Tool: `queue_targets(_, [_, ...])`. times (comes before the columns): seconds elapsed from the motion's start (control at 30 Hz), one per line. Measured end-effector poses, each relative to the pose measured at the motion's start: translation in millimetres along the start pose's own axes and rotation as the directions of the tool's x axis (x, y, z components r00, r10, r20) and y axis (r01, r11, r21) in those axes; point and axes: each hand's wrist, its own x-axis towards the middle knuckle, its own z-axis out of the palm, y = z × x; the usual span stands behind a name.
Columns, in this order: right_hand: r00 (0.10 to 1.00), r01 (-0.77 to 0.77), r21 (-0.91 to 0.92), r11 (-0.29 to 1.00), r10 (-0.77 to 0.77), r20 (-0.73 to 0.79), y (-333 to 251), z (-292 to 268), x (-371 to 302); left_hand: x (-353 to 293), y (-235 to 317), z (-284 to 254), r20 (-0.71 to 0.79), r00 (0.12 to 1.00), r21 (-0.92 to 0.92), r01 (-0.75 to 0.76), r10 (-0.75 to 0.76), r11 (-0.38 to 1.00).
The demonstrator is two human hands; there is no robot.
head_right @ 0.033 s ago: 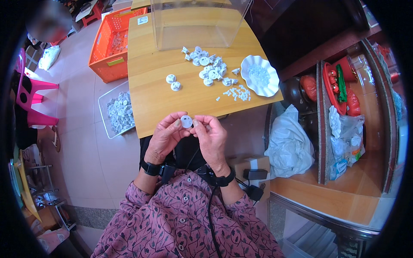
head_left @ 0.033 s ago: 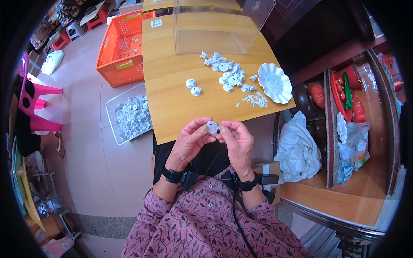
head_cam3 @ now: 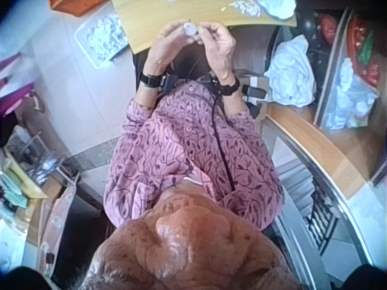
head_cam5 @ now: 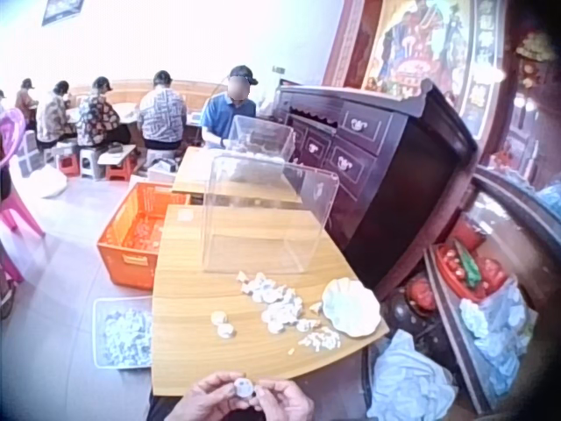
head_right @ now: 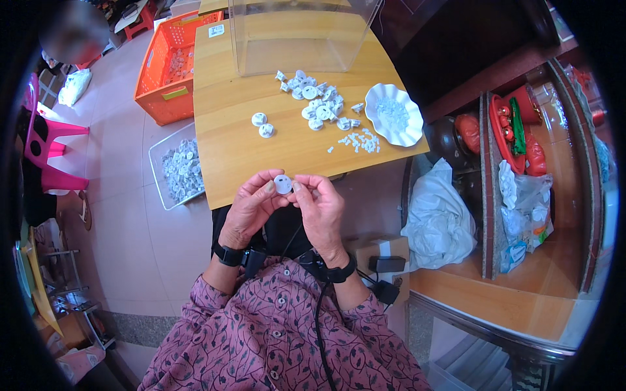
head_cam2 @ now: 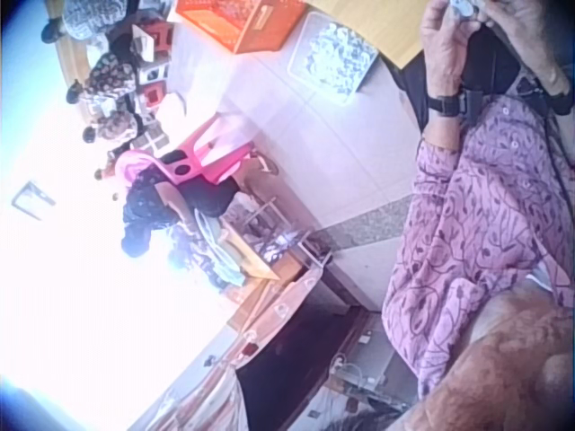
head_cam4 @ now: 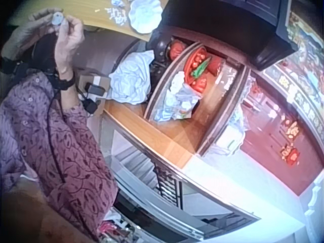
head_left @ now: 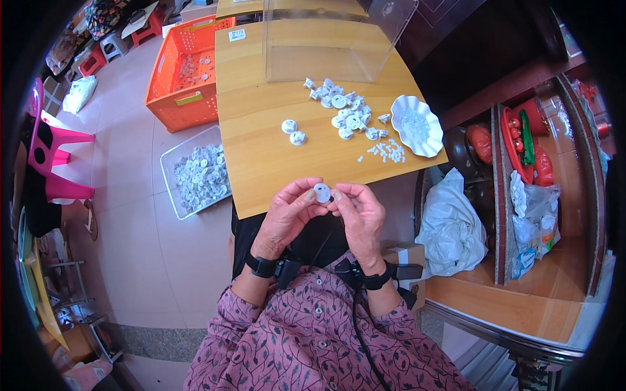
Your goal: Assembling and sorting small white plastic components at a workstation.
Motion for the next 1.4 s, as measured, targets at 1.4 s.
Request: queue_targets(1.4, [0.940,0.312,-0.354,0.881,-0.340,-0.017,1,8,-6,-5,-2,1,-0.004,0.997,0.119,-0.072,0.073,0.990])
